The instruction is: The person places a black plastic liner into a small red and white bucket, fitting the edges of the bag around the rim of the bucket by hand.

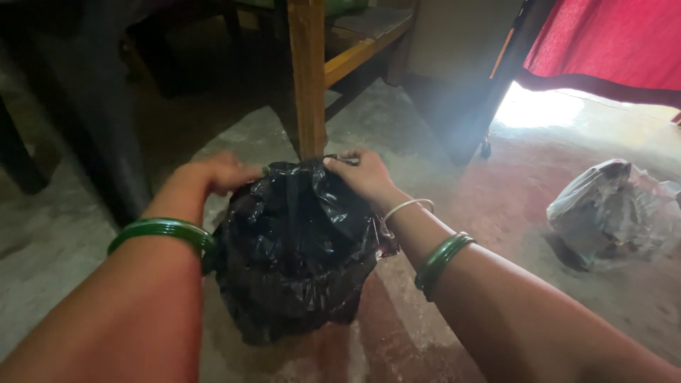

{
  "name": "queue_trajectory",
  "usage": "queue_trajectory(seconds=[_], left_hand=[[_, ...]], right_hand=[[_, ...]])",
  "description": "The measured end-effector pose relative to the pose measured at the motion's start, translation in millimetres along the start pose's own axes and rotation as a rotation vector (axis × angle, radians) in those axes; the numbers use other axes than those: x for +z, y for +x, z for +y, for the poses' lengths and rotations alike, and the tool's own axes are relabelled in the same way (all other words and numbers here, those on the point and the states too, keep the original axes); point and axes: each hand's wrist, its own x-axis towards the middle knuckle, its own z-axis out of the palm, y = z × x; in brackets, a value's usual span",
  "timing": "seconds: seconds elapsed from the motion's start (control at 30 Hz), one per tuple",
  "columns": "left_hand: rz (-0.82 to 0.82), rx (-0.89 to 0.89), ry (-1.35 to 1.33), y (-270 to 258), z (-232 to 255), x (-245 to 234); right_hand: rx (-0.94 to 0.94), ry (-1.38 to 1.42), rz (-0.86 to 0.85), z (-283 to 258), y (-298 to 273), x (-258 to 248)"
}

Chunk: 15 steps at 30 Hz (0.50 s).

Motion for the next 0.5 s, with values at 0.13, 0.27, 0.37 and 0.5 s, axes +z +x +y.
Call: queue_trajectory(seconds=[0.13,0.27,0.37,0.5], left_hand=[[0.083,0.168,-0.195,43.8,-9.1,23.1],[0.083,0.106,-0.481,33.6,-2.0,27.2],[0.078,0.055,-0.557,17.4,4.7,24.4],[0.096,0.023,-0.642,12.0,9.9,28.1]], right_hand=[[0.076,-0.18,0.011,0.7,13.4,7.6],[0.167,-0.083,0.056,3.2,15.2,9.2],[0.202,-0.095,0.125,9.4,18.7,11.4],[0.157,-0.253,0.222,24.6,28.6,11.1]])
